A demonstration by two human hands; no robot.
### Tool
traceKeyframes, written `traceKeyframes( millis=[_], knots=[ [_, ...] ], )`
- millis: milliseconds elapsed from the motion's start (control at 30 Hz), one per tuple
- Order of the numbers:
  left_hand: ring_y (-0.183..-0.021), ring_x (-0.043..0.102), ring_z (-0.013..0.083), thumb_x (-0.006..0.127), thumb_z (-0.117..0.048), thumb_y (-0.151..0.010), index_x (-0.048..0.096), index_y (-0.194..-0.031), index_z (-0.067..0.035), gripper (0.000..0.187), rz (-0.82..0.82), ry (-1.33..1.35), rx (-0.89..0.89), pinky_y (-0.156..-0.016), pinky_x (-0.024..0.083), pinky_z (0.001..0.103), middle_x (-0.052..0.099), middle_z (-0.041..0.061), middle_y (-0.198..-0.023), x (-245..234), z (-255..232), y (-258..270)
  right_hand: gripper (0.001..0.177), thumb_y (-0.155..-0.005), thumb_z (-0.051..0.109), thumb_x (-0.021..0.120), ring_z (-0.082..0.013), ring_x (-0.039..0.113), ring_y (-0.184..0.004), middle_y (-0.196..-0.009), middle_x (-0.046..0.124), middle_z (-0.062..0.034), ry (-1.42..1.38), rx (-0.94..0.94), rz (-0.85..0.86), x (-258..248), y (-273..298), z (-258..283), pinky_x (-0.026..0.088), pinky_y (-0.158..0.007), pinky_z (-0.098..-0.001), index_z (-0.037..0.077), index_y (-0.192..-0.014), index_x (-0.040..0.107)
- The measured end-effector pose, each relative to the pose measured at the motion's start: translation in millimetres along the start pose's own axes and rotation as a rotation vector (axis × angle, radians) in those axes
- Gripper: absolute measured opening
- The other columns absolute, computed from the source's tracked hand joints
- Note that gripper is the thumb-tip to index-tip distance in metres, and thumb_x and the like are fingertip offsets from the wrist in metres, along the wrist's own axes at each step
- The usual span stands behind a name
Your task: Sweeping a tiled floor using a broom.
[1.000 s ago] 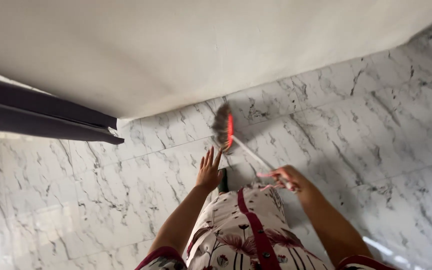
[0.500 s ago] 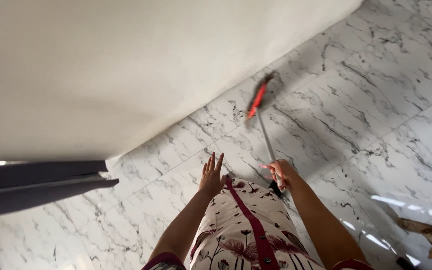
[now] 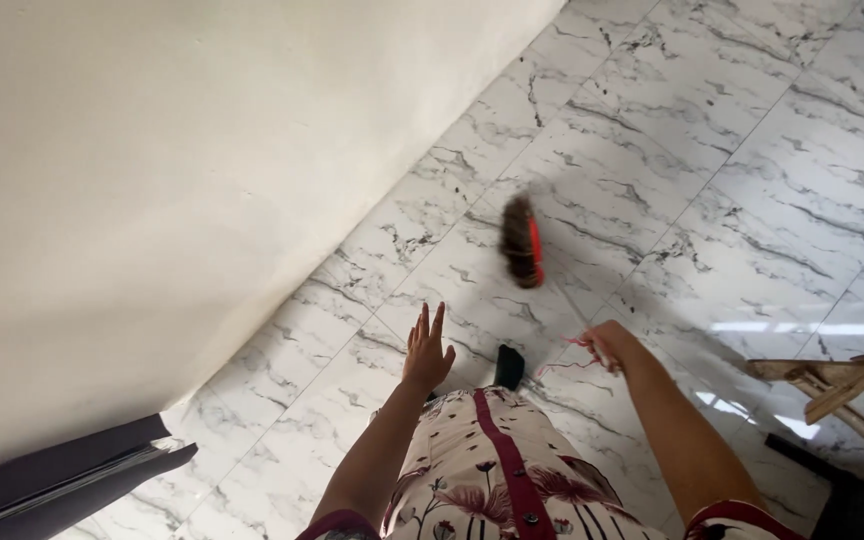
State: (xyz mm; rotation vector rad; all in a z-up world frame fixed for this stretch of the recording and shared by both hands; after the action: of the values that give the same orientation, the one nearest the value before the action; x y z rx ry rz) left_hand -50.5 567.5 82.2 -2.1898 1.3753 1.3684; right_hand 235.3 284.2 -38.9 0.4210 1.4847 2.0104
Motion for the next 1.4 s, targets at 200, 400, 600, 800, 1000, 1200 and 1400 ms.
traceKeyframes(
  millis=[200,400,600,800,1000,1200,1400],
  knots=[
    [-0.149,0.028,0.0437,0.068,-0.021,-0.089,0.005,-0.165,-0.022,0.098,0.022,-0.018,-0.055,-0.121,0.026,0.054,0.006,0.024,-0.170,13.0,-17.4,-6.1,0.036,-0.094,0.006,0.064,-0.0155,0.042,-0.045,-0.059,0.044,-0.0036,-0.290,-0.320,0.427,31.7,-54.8,3.0,0.026,-0.034,-0.0338,0.008,-0.066,0.043],
    [-0.147,0.033,0.0434,0.071,-0.020,-0.085,0.010,-0.163,-0.024,0.099,-0.041,-0.019,-0.079,-0.119,0.030,0.053,0.012,0.023,-0.168,20.5,-30.8,-23.3,0.026,-0.088,0.013,0.068,-0.0177,0.055,-0.046,-0.058,0.060,-0.0085,0.294,-0.451,0.318,61.6,21.1,69.7,0.041,-0.043,-0.0356,0.001,-0.067,0.062],
    [-0.146,0.034,0.0423,0.069,-0.021,-0.087,0.010,-0.164,-0.024,0.096,-0.038,0.030,-0.151,-0.118,0.032,0.052,0.010,0.022,-0.170,6.6,-49.4,-18.1,0.019,-0.092,0.014,0.068,-0.0131,0.047,-0.043,-0.062,0.064,-0.0063,0.101,-0.194,0.328,72.4,33.7,93.8,0.038,-0.042,-0.0312,0.001,-0.078,0.070],
    [-0.150,0.029,0.0416,0.067,-0.023,-0.090,0.007,-0.164,-0.027,0.096,0.045,-0.008,-0.186,-0.121,0.028,0.052,0.006,0.021,-0.170,12.6,-42.1,-15.2,0.034,-0.098,0.021,0.068,-0.0143,0.045,-0.040,-0.060,0.056,-0.0066,-0.144,-0.067,0.339,2.1,-68.5,68.8,0.039,-0.036,-0.0330,0.001,-0.072,0.062],
    [-0.152,0.027,0.0396,0.066,-0.024,-0.091,0.006,-0.164,-0.028,0.094,0.063,-0.010,-0.208,-0.120,0.028,0.053,0.005,0.020,-0.171,19.2,-46.7,-18.8,0.029,-0.093,0.017,0.069,-0.0223,0.054,-0.042,-0.062,0.061,-0.0134,0.280,-0.117,0.105,1.1,19.3,122.2,0.047,-0.037,-0.0400,-0.003,-0.073,0.063],
    [-0.152,0.025,0.0405,0.067,-0.026,-0.092,0.007,-0.164,-0.027,0.094,0.022,0.028,-0.201,-0.121,0.028,0.052,0.005,0.019,-0.170,7.9,-31.9,-34.0,0.019,-0.086,0.014,0.073,-0.0204,0.061,-0.051,-0.068,0.067,-0.0118,0.435,-0.230,0.200,40.0,68.4,146.3,0.050,-0.044,-0.0374,-0.003,-0.084,0.065],
    [-0.150,0.028,0.0424,0.067,-0.024,-0.091,0.008,-0.164,-0.026,0.094,-0.007,0.044,-0.221,-0.117,0.033,0.054,0.003,0.019,-0.171,-27.6,7.4,-61.5,0.023,-0.080,0.010,0.077,-0.0186,0.067,-0.061,-0.075,0.072,-0.0103,0.514,-0.338,0.259,88.5,34.2,135.9,0.054,-0.051,-0.0348,-0.003,-0.096,0.066]
  ],
)
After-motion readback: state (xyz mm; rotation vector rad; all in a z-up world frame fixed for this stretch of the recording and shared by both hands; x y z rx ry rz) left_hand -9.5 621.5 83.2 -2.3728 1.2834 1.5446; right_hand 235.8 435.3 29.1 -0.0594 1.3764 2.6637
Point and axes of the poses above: each hand's wrist, its own y-axis away from the middle knuckle, its own x-axis out of the palm, z = x × y, the point moved 3 cm from there along -y, towards the middle knuckle
